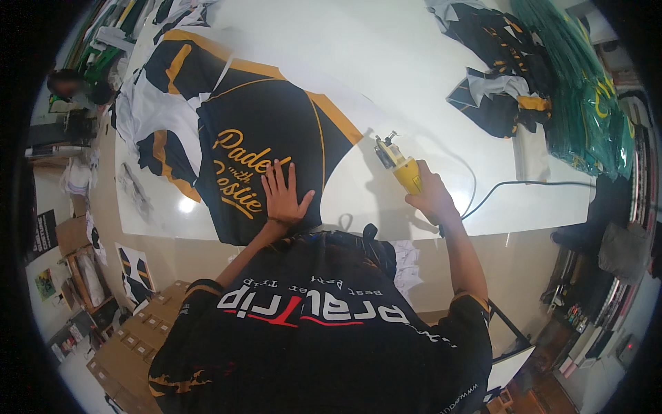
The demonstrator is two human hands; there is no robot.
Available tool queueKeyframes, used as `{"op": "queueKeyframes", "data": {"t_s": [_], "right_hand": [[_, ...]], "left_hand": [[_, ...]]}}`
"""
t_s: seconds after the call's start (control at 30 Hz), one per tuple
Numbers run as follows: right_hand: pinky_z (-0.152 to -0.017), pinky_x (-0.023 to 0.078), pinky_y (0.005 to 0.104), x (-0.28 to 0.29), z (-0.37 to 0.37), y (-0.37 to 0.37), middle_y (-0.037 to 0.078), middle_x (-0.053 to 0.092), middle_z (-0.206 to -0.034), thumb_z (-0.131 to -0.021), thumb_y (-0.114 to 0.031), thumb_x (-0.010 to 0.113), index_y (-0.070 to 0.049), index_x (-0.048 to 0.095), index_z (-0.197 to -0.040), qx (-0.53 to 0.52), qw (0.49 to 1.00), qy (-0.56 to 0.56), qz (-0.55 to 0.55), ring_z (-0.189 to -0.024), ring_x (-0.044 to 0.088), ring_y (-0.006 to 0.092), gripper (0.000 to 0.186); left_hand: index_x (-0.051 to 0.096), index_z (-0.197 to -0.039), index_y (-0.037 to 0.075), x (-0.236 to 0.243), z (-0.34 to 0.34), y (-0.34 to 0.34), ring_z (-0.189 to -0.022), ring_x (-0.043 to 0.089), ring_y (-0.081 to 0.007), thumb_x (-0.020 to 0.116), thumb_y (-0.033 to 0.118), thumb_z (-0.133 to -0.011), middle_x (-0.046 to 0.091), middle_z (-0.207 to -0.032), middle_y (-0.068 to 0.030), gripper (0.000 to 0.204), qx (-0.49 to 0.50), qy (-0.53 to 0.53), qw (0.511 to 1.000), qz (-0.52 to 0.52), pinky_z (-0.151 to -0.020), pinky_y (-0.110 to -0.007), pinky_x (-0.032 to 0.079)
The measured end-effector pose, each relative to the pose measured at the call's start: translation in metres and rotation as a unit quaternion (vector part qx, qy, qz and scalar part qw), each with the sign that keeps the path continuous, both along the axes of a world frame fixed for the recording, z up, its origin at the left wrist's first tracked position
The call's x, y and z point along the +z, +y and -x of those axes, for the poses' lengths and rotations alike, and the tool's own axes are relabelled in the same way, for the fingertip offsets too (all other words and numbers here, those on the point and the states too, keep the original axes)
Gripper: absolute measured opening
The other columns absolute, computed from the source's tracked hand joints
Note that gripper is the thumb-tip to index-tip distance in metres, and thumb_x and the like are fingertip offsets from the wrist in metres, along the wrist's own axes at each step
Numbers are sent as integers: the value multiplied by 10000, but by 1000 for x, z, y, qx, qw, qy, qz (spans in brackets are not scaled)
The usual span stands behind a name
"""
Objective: The person uses a yellow electric rotary cutter to cut black and yellow fabric pieces on a white table. They align the fabric, cut along the edges, and occasionally flip or reposition the material to complete the cuts.
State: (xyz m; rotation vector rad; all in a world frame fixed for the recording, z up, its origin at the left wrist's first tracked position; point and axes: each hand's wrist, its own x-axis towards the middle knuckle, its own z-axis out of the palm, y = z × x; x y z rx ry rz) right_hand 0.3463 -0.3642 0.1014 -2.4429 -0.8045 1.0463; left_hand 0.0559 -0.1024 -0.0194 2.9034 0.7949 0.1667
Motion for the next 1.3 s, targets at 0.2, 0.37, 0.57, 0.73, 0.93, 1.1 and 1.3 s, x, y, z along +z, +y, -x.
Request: {"op": "queueKeyframes", "data": {"t_s": [0.2, 0.37, 0.57, 0.73, 0.93, 1.1, 1.3], "right_hand": [[-873, 560, 497, -6, -3, 8, 319, 699, -1039, -709, -146, 748, -14, 431, -1401, 8, 1000, 3, -21, -985, 695, 493, 773], [-894, 562, 471, -7, 1, 4, 318, 715, -1042, -670, -121, 755, -7, 455, -1408, -14, 1000, 16, -14, -964, 710, 492, 805], [-885, 564, 474, 3, 7, 3, 311, 719, -1041, -675, -112, 746, -10, 458, -1397, -16, 999, 32, -18, -952, 710, 493, 784], [-885, 561, 484, 0, 3, 3, 317, 717, -1037, -671, -112, 739, -22, 461, -1386, -6, 1000, 28, -11, -957, 703, 504, 772], [-901, 556, 490, -1, 1, 11, 323, 714, -1040, -671, -132, 739, -19, 457, -1390, 3, 1000, 21, -1, -970, 696, 514, 780], [-903, 556, 490, 1, 2, 19, 331, 712, -1045, -675, -141, 738, -20, 451, -1407, 6, 1000, 17, 7, -969, 697, 512, 796], [-896, 559, 492, -1, 2, 27, 330, 715, -1036, -676, -148, 747, -21, 458, -1399, 5, 1000, 16, 14, -960, 701, 506, 789]], "left_hand": [[326, -1598, -30, -4, 11, -25, -1531, 112, -604, 560, 631, -964, 139, -1651, -403, 945, -3, 20, 1000, 20, -1159, -780, 135], [368, -1591, -6, 8, 13, -38, -1537, 68, -609, 541, 671, -966, 117, -1660, -395, 937, 17, 81, 991, 103, -1131, -811, 156], [399, -1569, -22, 19, 21, -15, -1541, 166, -563, 571, 607, -985, 214, -1643, -384, 875, -35, -35, 993, 108, -1190, -710, 211], [431, -1557, -15, 8, 31, -4, -1545, 221, -510, 562, 623, -982, 265, -1637, -363, 868, -82, -6, 994, 70, -1229, -644, 196], [422, -1568, -5, 5, 33, -4, -1546, 222, -500, 551, 630, -981, 275, -1640, -349, 875, -83, 12, 994, 74, -1250, -611, 174], [415, -1575, 0, 9, 32, -5, -1548, 216, -498, 543, 632, -980, 264, -1645, -347, 878, -79, 18, 993, 82, -1253, -608, 169], [415, -1576, 0, 9, 33, -4, -1547, 220, -497, 534, 629, -981, 266, -1646, -344, 873, -79, 21, 994, 78, -1255, -602, 165]]}}
